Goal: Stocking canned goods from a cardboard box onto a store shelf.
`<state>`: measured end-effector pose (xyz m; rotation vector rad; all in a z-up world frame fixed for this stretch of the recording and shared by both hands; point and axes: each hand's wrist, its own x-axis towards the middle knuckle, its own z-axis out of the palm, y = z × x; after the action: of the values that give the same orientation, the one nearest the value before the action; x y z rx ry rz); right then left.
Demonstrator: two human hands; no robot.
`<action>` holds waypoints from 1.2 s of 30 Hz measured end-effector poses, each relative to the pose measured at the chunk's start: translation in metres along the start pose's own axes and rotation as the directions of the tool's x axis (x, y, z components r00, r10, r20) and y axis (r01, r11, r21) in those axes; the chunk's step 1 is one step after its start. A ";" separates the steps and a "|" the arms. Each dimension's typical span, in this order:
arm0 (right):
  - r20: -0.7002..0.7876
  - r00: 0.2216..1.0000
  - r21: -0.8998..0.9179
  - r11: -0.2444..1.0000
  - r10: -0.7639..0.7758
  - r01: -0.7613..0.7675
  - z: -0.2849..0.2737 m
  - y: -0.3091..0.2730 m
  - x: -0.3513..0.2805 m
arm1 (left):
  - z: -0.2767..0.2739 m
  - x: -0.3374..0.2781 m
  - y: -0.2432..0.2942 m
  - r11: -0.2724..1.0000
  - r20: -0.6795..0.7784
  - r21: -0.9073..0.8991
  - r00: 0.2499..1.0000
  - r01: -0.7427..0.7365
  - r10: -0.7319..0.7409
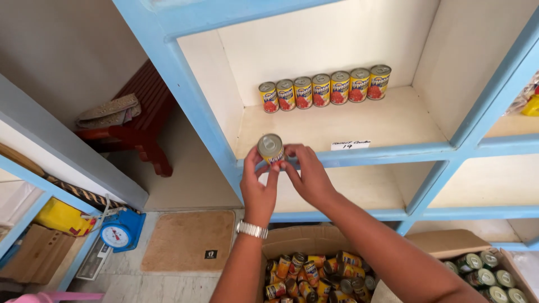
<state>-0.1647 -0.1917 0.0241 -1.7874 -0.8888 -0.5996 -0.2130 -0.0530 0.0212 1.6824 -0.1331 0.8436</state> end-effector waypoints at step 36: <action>0.164 0.958 -0.069 0.971 0.236 -0.227 0.042 0.087 0.078 | 0.008 0.116 -0.139 0.872 0.070 0.488 0.993 0.046 -0.092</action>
<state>-0.0488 -0.1491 0.0177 -1.9759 -0.7688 -0.3222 -0.0540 0.0221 -0.0228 2.1873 0.0872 0.7860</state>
